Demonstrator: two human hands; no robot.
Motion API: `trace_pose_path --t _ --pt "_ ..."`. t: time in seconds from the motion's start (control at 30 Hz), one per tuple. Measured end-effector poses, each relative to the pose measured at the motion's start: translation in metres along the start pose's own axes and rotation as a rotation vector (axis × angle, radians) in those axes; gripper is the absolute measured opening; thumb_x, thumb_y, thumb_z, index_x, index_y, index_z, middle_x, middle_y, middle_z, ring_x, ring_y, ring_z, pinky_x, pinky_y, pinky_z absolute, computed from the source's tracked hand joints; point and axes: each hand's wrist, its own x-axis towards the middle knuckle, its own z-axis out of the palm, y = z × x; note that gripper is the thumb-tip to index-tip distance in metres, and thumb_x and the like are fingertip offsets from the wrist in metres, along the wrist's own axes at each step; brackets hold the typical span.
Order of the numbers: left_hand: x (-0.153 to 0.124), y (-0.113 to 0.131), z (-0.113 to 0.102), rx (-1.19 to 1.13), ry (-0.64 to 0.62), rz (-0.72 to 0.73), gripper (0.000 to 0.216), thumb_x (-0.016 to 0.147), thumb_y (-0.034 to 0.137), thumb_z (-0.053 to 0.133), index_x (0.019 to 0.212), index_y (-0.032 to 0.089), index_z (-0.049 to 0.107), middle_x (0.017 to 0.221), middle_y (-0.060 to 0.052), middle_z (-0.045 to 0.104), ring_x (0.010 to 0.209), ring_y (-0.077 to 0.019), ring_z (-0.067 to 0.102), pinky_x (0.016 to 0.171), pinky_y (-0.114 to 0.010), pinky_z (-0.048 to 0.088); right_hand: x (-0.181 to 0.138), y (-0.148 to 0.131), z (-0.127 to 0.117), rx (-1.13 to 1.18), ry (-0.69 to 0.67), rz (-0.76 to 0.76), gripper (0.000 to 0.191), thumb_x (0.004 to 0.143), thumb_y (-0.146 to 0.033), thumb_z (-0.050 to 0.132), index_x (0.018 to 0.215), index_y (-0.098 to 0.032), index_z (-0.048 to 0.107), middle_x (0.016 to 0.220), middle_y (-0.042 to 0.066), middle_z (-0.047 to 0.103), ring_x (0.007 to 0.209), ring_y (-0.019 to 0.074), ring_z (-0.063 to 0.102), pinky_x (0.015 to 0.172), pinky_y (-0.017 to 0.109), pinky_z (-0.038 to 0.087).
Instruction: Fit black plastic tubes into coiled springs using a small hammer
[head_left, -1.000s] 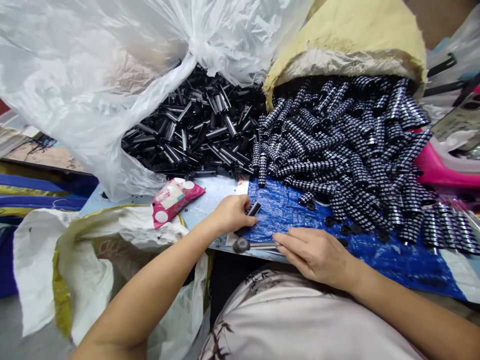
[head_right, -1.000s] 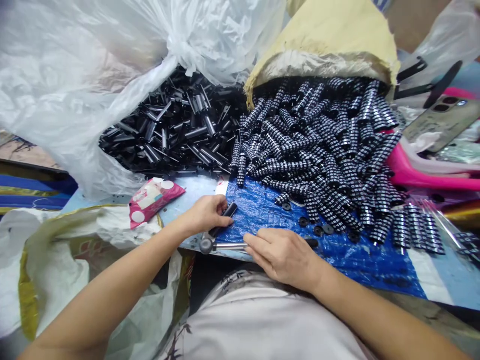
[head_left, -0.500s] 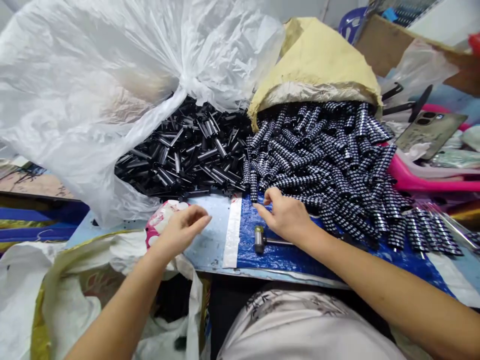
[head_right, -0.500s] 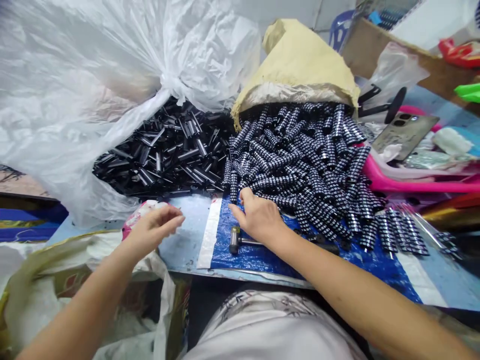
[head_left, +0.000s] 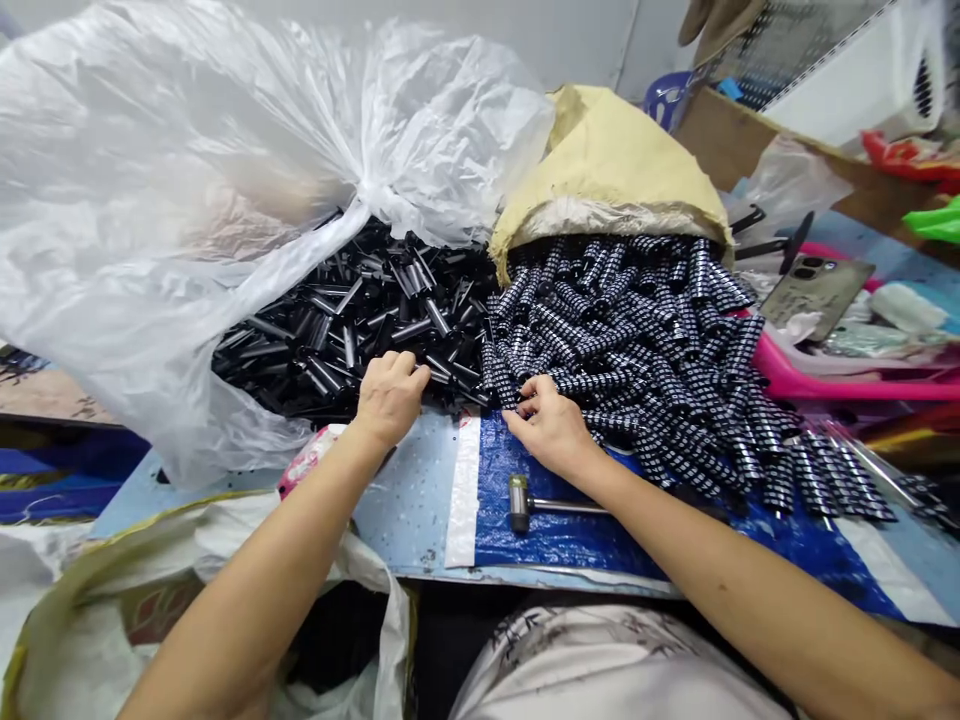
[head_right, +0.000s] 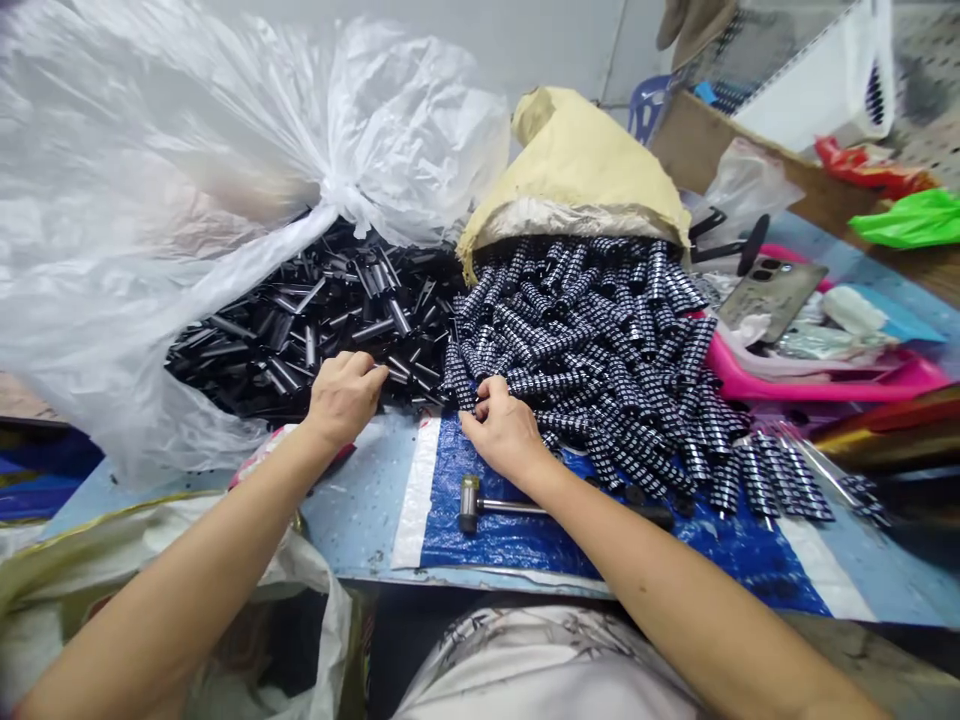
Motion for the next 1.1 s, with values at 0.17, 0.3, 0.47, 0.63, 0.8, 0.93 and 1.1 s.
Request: trace_pose_path --t 0.17,0.3,0.47,0.63,0.8,0.93,1.1 --pt "-0.032 0.01 -0.015 -0.308 0.168 -0.169 0.021 0.091 0.022 0.049 0.095 0.02 0.07 0.079 -0.007 0.067 0.076 -0.0222 0.06 0.074 -0.036 0.044 -0.031 0.005 -0.019 0.53 -0.019 -0.064 0.048 0.084 -0.046 0.066 0.119 -0.022 0.043 0.091 0.002 0.068 0.07 0.0159 0.066 0.069 0.03 0.055" --pt "-0.067 0.043 -0.024 -1.112 0.191 -0.575 0.024 0.087 0.039 0.054 0.093 0.018 0.064 0.073 -0.002 0.068 0.059 -0.0154 0.061 0.06 -0.028 0.047 -0.056 -0.001 -0.033 1.107 -0.19 0.175 0.048 0.091 -0.06 0.052 0.119 -0.021 0.049 0.086 0.003 0.064 0.062 0.0153 0.06 0.059 0.031 0.052" --pt "-0.086 0.101 -0.032 -1.791 0.149 -1.047 0.039 0.072 0.047 0.076 0.075 0.018 0.049 0.067 0.0 0.066 0.045 -0.0074 0.052 0.044 -0.017 0.036 -0.064 -0.013 -0.036 1.356 -0.257 0.502 0.055 0.081 -0.072 0.063 0.093 -0.018 0.059 0.072 -0.001 0.057 0.051 0.0098 0.049 0.049 0.024 0.042" --pt "-0.086 0.138 -0.041 -1.929 0.06 -1.01 0.044 0.073 0.039 0.081 0.102 0.02 0.056 0.061 0.006 0.06 0.044 -0.0061 0.048 0.044 -0.015 0.034 -0.069 -0.011 -0.041 1.363 -0.247 0.473 0.059 0.076 -0.075 0.067 0.095 -0.02 0.061 0.061 -0.007 0.05 0.043 0.0061 0.038 0.041 0.019 0.032" --pt "-0.08 0.163 -0.046 -1.886 -0.024 -0.795 0.028 0.086 0.042 0.07 0.096 0.019 0.057 0.069 0.003 0.065 0.044 -0.0049 0.047 0.047 -0.017 0.036 -0.073 -0.01 -0.046 1.403 -0.182 0.435 0.055 0.081 -0.072 0.064 0.105 -0.023 0.064 0.057 -0.009 0.047 0.04 0.006 0.034 0.039 0.019 0.031" --pt "-0.068 0.19 -0.041 -1.739 0.042 -0.673 0.027 0.082 0.037 0.075 0.097 0.018 0.064 0.075 0.001 0.067 0.053 -0.0068 0.05 0.052 -0.019 0.039 -0.071 -0.016 -0.045 1.439 -0.01 0.427 0.05 0.08 -0.069 0.068 0.092 -0.02 0.068 0.072 -0.001 0.063 0.064 0.013 0.059 0.061 0.025 0.051" --pt "-0.06 0.203 -0.037 -1.703 0.006 -0.62 0.024 0.073 0.032 0.083 0.087 0.016 0.072 0.077 0.001 0.066 0.069 -0.0117 0.055 0.064 -0.023 0.046 -0.073 -0.008 -0.049 1.241 -0.069 0.245 0.055 0.09 -0.069 0.055 0.117 -0.023 0.066 0.124 0.008 0.067 0.112 0.0241 0.064 0.095 0.037 0.054"
